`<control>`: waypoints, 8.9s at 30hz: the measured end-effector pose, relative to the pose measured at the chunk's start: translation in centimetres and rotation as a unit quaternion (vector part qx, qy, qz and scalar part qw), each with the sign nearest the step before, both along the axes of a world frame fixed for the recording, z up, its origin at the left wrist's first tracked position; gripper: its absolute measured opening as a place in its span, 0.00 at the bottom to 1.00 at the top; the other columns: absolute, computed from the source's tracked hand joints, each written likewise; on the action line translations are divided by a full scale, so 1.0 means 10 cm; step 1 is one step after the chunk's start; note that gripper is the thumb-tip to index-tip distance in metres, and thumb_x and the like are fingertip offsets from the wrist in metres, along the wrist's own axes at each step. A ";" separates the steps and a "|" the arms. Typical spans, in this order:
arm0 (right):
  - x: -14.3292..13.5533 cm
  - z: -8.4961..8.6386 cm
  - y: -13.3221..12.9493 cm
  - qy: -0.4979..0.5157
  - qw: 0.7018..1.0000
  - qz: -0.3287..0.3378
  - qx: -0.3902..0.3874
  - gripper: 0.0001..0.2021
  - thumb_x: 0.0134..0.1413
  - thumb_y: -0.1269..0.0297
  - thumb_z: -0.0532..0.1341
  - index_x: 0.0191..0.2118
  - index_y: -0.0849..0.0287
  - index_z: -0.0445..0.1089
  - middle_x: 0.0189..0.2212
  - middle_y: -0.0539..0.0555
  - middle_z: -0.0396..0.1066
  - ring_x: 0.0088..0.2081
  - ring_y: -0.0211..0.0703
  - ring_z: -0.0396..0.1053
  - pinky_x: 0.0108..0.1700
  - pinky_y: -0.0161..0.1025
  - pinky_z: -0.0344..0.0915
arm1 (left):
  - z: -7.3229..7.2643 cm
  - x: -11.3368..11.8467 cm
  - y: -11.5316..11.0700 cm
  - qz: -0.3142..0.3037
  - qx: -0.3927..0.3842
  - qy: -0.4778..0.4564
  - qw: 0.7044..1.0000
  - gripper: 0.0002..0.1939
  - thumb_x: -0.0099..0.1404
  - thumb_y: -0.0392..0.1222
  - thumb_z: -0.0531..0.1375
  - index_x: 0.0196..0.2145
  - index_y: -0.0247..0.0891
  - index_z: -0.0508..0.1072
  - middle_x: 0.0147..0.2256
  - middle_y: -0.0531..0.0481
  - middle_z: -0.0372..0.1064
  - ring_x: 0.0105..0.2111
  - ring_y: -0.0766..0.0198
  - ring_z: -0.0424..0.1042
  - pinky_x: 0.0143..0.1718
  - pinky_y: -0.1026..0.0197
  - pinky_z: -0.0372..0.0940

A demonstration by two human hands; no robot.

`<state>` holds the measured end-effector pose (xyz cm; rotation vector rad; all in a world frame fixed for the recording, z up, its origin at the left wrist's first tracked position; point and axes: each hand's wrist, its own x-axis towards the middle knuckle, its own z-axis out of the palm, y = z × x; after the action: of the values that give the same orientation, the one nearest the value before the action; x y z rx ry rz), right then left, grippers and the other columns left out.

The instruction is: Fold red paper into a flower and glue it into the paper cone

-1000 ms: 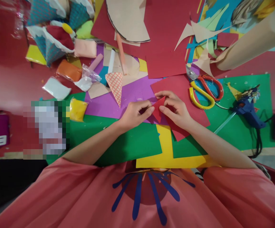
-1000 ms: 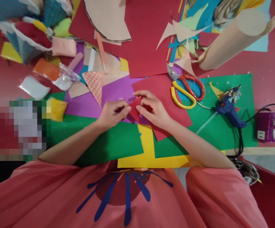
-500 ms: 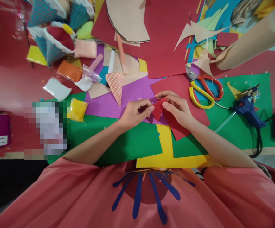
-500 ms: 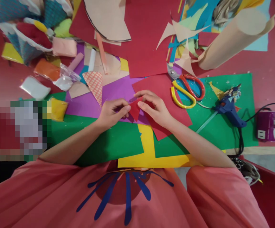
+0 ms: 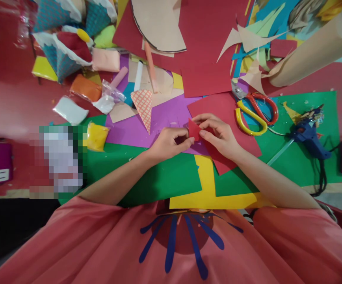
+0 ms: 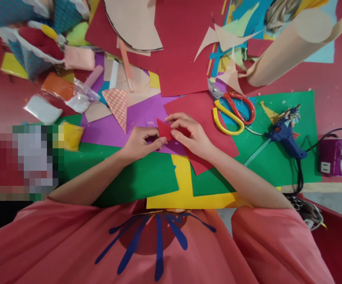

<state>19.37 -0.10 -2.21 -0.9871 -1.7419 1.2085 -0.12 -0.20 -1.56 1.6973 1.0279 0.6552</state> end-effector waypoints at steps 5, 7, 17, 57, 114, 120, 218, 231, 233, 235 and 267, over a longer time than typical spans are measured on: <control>0.00 -0.01 0.00 0.005 1.000 0.001 0.000 0.06 0.59 0.65 0.59 0.30 0.57 0.68 0.46 0.56 0.73 0.51 0.44 0.71 0.56 0.49 0.65 | 0.01 0.01 0.00 -0.006 0.018 -0.001 1.000 0.17 0.61 0.44 0.57 0.17 0.36 0.62 0.16 0.58 0.58 0.17 0.75 0.55 0.20 0.69 0.51; 0.01 -0.02 0.00 0.012 1.000 0.004 0.004 0.06 0.58 0.66 0.60 0.30 0.57 0.68 0.46 0.56 0.73 0.51 0.44 0.71 0.55 0.49 0.66 | 0.01 0.00 0.00 0.000 0.028 0.002 1.000 0.16 0.61 0.42 0.56 0.18 0.36 0.62 0.16 0.58 0.58 0.18 0.75 0.55 0.20 0.69 0.52; 0.03 0.00 0.01 -0.043 0.995 0.091 0.019 0.10 0.56 0.57 0.63 0.38 0.58 0.75 0.49 0.58 0.72 0.53 0.48 0.69 0.56 0.51 0.65 | -0.03 0.01 -0.01 0.070 0.004 -0.064 0.996 0.11 0.61 0.44 0.56 0.24 0.36 0.67 0.20 0.56 0.64 0.20 0.74 0.61 0.21 0.70 0.56; 0.00 0.02 -0.03 -0.043 0.998 0.029 0.040 0.10 0.62 0.60 0.59 0.33 0.56 0.75 0.44 0.55 0.75 0.48 0.45 0.72 0.53 0.48 0.68 | 0.00 0.01 0.01 0.032 -0.049 -0.040 0.998 0.06 0.56 0.39 0.56 0.23 0.37 0.65 0.20 0.56 0.65 0.20 0.73 0.64 0.21 0.69 0.59; -0.01 0.03 -0.04 -0.035 0.999 -0.006 0.029 0.10 0.58 0.66 0.59 0.26 0.57 0.63 0.43 0.57 0.75 0.47 0.45 0.73 0.51 0.48 0.67 | 0.02 0.00 0.02 0.033 -0.010 -0.018 0.999 0.11 0.61 0.43 0.54 0.23 0.37 0.63 0.19 0.58 0.60 0.19 0.74 0.58 0.21 0.70 0.54; -0.01 0.02 -0.04 -0.042 0.998 0.021 0.039 0.07 0.56 0.66 0.59 0.28 0.57 0.65 0.43 0.56 0.74 0.46 0.45 0.73 0.51 0.48 0.68 | 0.04 -0.02 0.05 -0.030 0.006 -0.012 0.999 0.10 0.57 0.40 0.54 0.20 0.37 0.61 0.17 0.58 0.54 0.19 0.75 0.53 0.20 0.70 0.50; 0.01 -0.01 0.00 0.038 0.998 -0.018 -0.045 0.09 0.60 0.60 0.61 0.29 0.56 0.72 0.48 0.54 0.72 0.51 0.45 0.70 0.58 0.51 0.66 | -0.13 -0.07 -0.04 0.002 0.259 -0.068 0.963 0.14 0.66 0.37 0.53 0.46 0.39 0.76 0.41 0.46 0.80 0.39 0.64 0.78 0.43 0.61 0.70; -0.02 0.01 -0.03 0.007 1.000 -0.007 0.001 0.09 0.63 0.60 0.58 0.33 0.57 0.70 0.48 0.57 0.72 0.51 0.43 0.70 0.56 0.48 0.66 | -0.01 0.02 0.00 0.025 0.063 -0.016 0.998 0.13 0.63 0.45 0.59 0.23 0.36 0.68 0.20 0.56 0.67 0.20 0.73 0.62 0.24 0.69 0.58; -0.02 0.01 -0.03 0.005 1.000 -0.003 0.012 0.10 0.63 0.57 0.58 0.35 0.57 0.71 0.48 0.57 0.72 0.52 0.44 0.70 0.57 0.48 0.65 | -0.02 0.01 -0.02 0.057 0.052 -0.046 0.996 0.14 0.64 0.46 0.60 0.24 0.36 0.69 0.21 0.55 0.69 0.21 0.73 0.65 0.25 0.69 0.60; -0.02 0.01 -0.03 -0.009 1.000 0.008 0.027 0.11 0.60 0.54 0.60 0.37 0.57 0.71 0.48 0.58 0.72 0.52 0.45 0.70 0.56 0.49 0.65 | -0.04 0.00 -0.03 0.089 0.035 -0.085 0.992 0.14 0.65 0.48 0.60 0.26 0.36 0.71 0.22 0.54 0.71 0.22 0.73 0.68 0.26 0.69 0.63; 0.01 0.01 -0.01 -0.043 0.995 0.077 0.046 0.13 0.61 0.58 0.59 0.28 0.57 0.72 0.45 0.56 0.73 0.49 0.45 0.72 0.53 0.48 0.67 | -0.02 0.03 -0.01 0.115 -0.081 -0.131 0.981 0.21 0.59 0.57 0.63 0.22 0.37 0.66 0.15 0.57 0.65 0.15 0.74 0.64 0.16 0.71 0.59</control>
<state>19.47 -0.23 -2.06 -0.8752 -1.9544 1.1852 0.20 -0.28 -1.71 1.3229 1.0635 0.8940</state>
